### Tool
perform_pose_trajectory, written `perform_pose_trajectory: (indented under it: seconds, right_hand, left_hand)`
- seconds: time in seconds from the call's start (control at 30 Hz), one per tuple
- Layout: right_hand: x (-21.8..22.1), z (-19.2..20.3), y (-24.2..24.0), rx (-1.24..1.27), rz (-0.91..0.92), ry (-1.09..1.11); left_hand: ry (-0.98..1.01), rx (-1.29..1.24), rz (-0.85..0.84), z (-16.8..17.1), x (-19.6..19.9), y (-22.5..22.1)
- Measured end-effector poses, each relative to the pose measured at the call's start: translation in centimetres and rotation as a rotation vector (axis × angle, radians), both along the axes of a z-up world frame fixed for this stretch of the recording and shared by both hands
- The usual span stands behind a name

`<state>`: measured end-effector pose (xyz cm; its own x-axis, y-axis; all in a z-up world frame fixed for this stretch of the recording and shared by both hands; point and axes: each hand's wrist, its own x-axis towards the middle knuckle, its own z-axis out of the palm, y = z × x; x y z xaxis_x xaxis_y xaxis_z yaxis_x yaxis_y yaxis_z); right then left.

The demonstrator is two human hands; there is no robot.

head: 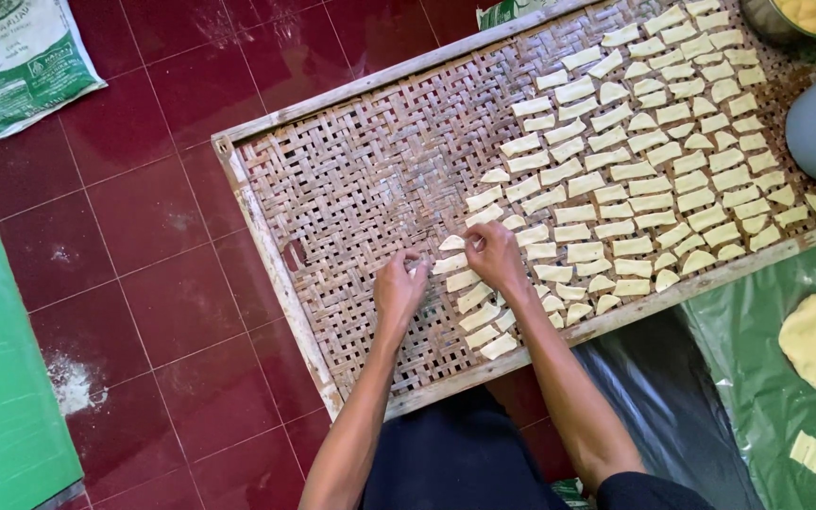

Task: Shaping small pieces of dough by hand and arranging them on a drying tray, interspersed with rolling dough using a manual machine.

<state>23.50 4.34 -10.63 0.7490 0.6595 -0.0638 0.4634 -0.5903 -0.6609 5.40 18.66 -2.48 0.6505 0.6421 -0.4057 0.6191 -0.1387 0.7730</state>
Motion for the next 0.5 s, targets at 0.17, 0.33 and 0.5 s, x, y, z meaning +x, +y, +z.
perform_pose_trajectory:
  seconds: [0.17,0.33,0.5]
  right_hand:
    - [-2.4,7.9,1.3,0.108,-0.229,0.541]
    - [-2.9,12.1,2.2,0.224,-0.268,1.048]
    - [-1.5,10.0,0.8,0.235,-0.075,0.854]
  left_hand:
    - [-0.28,-0.416,0.028,-0.8,1.3,0.3]
    - [-0.416,-0.646,-0.083,0.1,3.4,1.4]
    - [-0.305,-0.377,-0.306,-1.5,4.0,1.7]
